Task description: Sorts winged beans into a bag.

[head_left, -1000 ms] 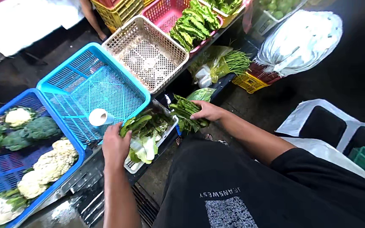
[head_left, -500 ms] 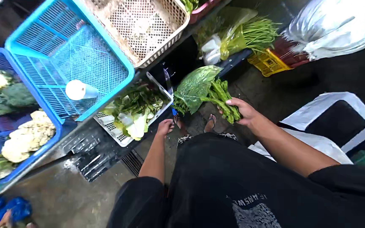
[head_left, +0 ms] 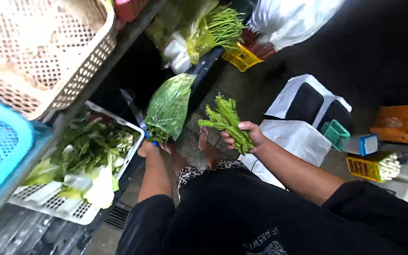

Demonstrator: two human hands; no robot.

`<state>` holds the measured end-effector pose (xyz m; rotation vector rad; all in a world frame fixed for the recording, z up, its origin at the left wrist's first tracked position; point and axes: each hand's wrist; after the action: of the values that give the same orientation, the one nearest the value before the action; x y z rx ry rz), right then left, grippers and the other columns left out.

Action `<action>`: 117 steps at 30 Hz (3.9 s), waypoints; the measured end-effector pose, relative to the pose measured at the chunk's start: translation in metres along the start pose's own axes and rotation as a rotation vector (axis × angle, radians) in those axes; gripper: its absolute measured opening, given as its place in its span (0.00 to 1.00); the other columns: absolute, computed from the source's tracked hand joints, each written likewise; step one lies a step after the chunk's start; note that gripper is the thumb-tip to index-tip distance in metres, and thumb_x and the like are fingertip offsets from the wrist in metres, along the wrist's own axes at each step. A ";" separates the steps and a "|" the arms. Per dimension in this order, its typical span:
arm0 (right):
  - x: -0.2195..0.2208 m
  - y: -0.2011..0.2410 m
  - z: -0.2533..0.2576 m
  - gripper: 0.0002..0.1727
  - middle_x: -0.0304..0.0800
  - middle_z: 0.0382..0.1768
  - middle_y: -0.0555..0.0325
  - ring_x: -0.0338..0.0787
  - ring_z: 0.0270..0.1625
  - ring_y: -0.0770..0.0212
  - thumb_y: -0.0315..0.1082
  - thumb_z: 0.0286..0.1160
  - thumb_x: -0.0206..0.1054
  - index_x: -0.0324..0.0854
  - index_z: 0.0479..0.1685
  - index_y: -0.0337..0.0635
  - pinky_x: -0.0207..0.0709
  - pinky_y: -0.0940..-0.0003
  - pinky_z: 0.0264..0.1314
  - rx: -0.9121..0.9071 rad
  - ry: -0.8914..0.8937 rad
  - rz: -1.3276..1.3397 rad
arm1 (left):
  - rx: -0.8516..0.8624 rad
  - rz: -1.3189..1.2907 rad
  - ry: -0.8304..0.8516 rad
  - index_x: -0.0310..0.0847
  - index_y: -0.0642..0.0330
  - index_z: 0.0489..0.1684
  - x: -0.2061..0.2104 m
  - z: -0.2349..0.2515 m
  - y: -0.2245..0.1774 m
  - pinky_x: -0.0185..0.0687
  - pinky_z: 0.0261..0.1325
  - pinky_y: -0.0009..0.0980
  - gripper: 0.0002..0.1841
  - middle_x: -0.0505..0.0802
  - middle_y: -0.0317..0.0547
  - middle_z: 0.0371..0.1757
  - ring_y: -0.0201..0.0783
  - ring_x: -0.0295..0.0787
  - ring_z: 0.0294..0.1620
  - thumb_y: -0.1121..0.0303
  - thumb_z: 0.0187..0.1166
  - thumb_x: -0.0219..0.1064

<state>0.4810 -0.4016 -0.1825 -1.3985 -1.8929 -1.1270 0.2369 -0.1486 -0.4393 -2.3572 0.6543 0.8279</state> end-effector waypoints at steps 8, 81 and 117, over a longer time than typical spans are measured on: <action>0.018 0.040 -0.006 0.23 0.90 0.44 0.56 0.92 0.41 0.62 0.51 0.67 0.74 0.84 0.57 0.48 0.88 0.66 0.46 -0.133 0.273 0.077 | 0.425 -0.455 0.415 0.74 0.74 0.66 -0.109 -0.182 -0.061 0.88 0.57 0.44 0.17 0.87 0.59 0.54 0.44 0.88 0.52 0.69 0.90 0.57; -0.095 0.502 0.119 0.29 0.78 0.77 0.43 0.87 0.70 0.50 0.34 0.82 0.67 0.68 0.82 0.40 0.88 0.51 0.62 -0.169 -0.297 -1.056 | 0.793 0.402 -0.393 0.49 0.60 0.95 0.028 -0.306 -0.531 0.63 0.75 0.76 0.51 0.64 0.73 0.88 0.75 0.65 0.83 0.41 0.76 0.70; -0.041 0.674 0.235 0.24 0.90 0.62 0.53 0.90 0.61 0.63 0.40 0.79 0.67 0.80 0.73 0.43 0.84 0.63 0.67 -0.349 0.361 -1.517 | 0.888 0.655 -0.375 0.83 0.58 0.72 0.169 -0.395 -0.712 0.80 0.63 0.72 0.26 0.82 0.70 0.73 0.72 0.83 0.66 0.65 0.72 0.75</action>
<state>1.1450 -0.1419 -0.1257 0.4662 -2.4045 -2.1772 0.9394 0.0766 -0.0557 -1.1545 1.3157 0.9386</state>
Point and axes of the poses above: each hand's wrist, its own z-axis towards the middle knuckle, its own x-axis out of the palm, y = z × x
